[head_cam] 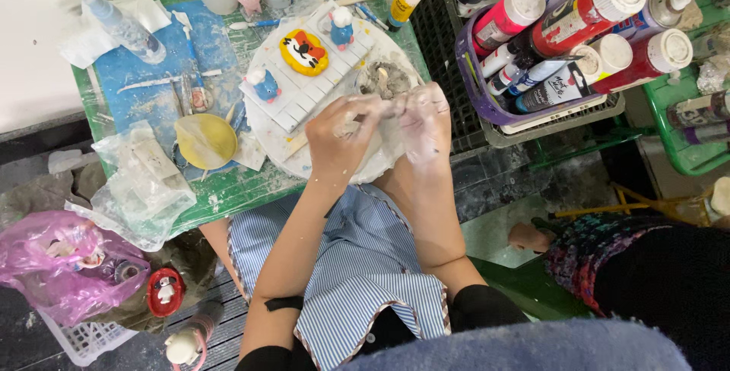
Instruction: The person mixes clay in a container using a stick and their hands, then shapes the clay by pressing and smoothing it with their fingers.
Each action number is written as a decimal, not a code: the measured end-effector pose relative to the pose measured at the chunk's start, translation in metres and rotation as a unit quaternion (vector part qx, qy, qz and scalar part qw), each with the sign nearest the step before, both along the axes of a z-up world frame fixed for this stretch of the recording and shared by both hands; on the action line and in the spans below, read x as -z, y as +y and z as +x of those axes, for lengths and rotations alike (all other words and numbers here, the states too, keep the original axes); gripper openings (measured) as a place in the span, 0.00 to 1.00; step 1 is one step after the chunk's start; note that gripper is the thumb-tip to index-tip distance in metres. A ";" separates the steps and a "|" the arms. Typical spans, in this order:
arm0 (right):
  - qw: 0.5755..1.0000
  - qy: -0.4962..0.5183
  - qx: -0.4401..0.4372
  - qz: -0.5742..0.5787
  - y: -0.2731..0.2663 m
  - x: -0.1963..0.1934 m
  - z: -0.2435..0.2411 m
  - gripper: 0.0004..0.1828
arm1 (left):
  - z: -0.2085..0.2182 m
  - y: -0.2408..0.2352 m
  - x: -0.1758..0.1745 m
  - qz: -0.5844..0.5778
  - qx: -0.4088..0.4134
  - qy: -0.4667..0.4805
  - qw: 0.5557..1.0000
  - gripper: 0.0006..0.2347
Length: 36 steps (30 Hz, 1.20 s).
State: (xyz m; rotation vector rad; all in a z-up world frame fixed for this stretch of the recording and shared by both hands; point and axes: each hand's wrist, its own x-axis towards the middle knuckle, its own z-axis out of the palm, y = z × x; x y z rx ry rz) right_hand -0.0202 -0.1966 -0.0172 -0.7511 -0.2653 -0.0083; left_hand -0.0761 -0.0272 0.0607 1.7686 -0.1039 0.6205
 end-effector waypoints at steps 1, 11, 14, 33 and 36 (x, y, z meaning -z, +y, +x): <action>0.998 -0.007 0.032 -0.047 0.000 0.004 0.002 0.04 | -0.001 0.000 -0.002 0.004 -0.001 -0.009 1.000 0.05; 0.942 -0.163 0.150 -0.251 0.010 -0.027 0.002 0.13 | 0.004 0.007 -0.002 -0.046 0.011 0.004 0.999 0.09; 0.893 -0.189 0.203 -0.354 0.000 -0.015 0.011 0.14 | 0.004 0.007 0.002 -0.087 0.031 0.019 0.996 0.06; 0.907 -0.068 0.278 -0.308 -0.011 0.003 0.010 0.10 | 0.002 0.006 0.009 -0.076 -0.035 0.053 0.995 0.06; 0.910 -0.049 0.291 -0.292 -0.012 0.004 0.009 0.08 | 0.002 0.003 0.012 -0.148 -0.023 0.076 0.986 0.03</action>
